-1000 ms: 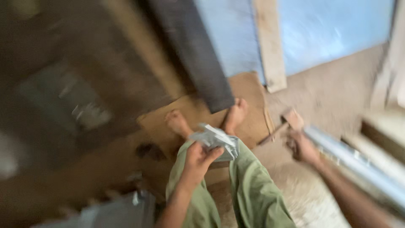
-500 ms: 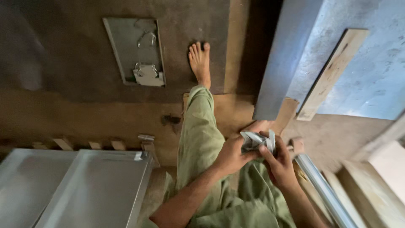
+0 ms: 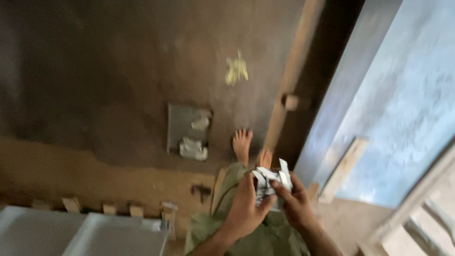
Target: The person sits on the floor and holds small white pieces against a metal beam, striking them with a wooden mallet to break or shape them, placing the finished pieces in a pile beside them. At the end they gather the pieces and stand up.
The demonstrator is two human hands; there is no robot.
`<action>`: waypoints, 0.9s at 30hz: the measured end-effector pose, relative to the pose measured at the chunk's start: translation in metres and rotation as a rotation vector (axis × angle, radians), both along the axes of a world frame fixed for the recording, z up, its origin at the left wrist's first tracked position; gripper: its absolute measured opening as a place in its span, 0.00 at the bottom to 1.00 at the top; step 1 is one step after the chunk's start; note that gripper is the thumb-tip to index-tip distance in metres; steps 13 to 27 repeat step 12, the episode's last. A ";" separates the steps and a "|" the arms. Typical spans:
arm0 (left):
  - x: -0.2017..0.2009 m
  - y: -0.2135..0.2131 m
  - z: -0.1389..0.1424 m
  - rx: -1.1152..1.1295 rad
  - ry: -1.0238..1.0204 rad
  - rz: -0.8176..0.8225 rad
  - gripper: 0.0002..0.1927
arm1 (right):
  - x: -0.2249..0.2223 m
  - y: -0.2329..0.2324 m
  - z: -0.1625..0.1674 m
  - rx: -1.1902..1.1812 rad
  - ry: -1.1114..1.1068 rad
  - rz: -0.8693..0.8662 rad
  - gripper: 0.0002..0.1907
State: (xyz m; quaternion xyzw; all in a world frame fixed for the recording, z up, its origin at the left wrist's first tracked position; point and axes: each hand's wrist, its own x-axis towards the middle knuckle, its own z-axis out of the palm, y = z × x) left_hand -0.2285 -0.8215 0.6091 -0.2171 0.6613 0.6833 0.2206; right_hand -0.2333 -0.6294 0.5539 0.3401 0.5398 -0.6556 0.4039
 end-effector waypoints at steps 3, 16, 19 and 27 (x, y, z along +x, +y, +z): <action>-0.070 -0.027 0.019 0.026 -0.277 -0.206 0.26 | -0.058 -0.003 0.012 -0.055 0.049 -0.067 0.19; -0.270 -0.228 -0.041 0.479 -0.089 0.193 0.20 | -0.266 -0.043 -0.056 -0.043 0.115 -0.047 0.21; -0.270 -0.228 -0.041 0.479 -0.089 0.193 0.20 | -0.266 -0.043 -0.056 -0.043 0.115 -0.047 0.21; -0.270 -0.228 -0.041 0.479 -0.089 0.193 0.20 | -0.266 -0.043 -0.056 -0.043 0.115 -0.047 0.21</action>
